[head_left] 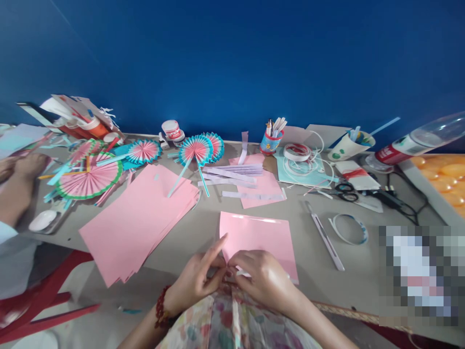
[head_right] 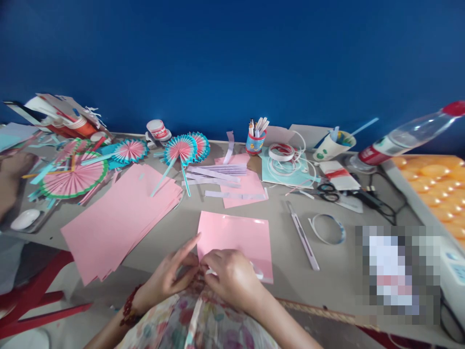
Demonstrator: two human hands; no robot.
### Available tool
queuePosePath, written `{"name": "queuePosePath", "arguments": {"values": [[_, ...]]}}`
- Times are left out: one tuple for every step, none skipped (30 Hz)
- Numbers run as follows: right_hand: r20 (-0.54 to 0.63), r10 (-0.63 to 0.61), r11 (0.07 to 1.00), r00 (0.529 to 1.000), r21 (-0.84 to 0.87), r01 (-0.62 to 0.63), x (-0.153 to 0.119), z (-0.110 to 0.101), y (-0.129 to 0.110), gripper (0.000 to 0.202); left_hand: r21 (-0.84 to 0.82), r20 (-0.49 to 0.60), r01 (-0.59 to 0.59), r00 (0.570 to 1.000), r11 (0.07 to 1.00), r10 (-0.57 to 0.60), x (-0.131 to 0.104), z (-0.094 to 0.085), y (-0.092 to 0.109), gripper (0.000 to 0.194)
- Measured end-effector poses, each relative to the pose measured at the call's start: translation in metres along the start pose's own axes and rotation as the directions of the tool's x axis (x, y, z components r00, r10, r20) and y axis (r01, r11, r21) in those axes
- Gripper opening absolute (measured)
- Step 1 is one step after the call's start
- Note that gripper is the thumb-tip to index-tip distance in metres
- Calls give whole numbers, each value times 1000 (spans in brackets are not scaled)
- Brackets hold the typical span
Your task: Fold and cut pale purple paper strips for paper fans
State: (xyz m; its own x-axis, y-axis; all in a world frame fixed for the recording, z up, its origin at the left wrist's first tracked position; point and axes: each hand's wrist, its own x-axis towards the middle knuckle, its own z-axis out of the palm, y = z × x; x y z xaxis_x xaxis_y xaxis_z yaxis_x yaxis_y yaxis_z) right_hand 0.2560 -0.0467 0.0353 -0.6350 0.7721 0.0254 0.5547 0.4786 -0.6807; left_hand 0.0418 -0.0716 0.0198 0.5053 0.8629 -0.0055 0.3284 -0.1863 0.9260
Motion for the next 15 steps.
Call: {"name": "queuePosePath", "arguments": {"values": [[-4, -1, 1000, 1000, 9, 1, 0, 0, 0, 16, -8, -2, 1, 1000, 1000, -1, 0, 0, 0, 73], [-8, -1, 1000, 1000, 16, 1, 0, 0, 0, 15, -19, -4, 1, 1000, 1000, -1, 0, 0, -1, 73], [-9, 0, 1000, 1000, 21, 1, 0, -1, 0, 14, -29, -5, 3, 1000, 1000, -3, 0, 1, -1, 73], [-10, 2, 1000, 1000, 22, -2, 0, -1, -1, 14, -39, -6, 5, 1000, 999, -5, 0, 1, -1, 74], [-10, 5, 1000, 1000, 22, -5, 0, -1, -1, 14, -45, -6, 5, 1000, 999, -6, 0, 1, -1, 74], [-9, 7, 1000, 1000, 21, -7, 0, 0, -1, 14, -48, -8, 3, 1000, 999, -4, 0, 1, -1, 75], [-9, 10, 1000, 1000, 23, -10, 0, 0, -1, 15, -46, -12, -1, 1000, 999, 0, 0, 1, -1, 75], [-13, 14, 1000, 1000, 29, -13, 0, 0, -1, 16, -42, -15, -4, 1000, 999, 3, 0, 1, -1, 75], [-20, 19, 999, 1000, 40, -18, 0, 1, -1, 17, -36, -19, -7, 1000, 999, 7, 0, 1, -1, 75], [-29, 25, 998, 999, 56, -23, 0, 2, -1, 18, -31, -23, -10, 1000, 999, 9, 0, 2, -1, 74], [-36, 32, 997, 999, 76, -29, 0, 2, -1, 19, -26, -26, -8, 1000, 1000, 8, -1, 2, -2, 74], [-43, 43, 995, 998, 95, -38, 0, 3, 0, 20, -24, -28, -4, 1000, 1000, 3, -2, 2, -2, 74], [-48, 56, 992, 997, 111, -51, 0, 3, 0, 21, -25, -29, 3, 1000, 1000, -4, -2, 2, -3, 74], [-52, 76, 990, 996, 125, -69, 0, 3, 0, 21, -29, -30, 10, 999, 1000, -11, -3, 3, -4, 74], [-53, 104, 986, 993, 136, -96, -1, 3, 1, 20, -35, -32, 17, 999, 999, -18, -5, 3, -4, 75]]}}
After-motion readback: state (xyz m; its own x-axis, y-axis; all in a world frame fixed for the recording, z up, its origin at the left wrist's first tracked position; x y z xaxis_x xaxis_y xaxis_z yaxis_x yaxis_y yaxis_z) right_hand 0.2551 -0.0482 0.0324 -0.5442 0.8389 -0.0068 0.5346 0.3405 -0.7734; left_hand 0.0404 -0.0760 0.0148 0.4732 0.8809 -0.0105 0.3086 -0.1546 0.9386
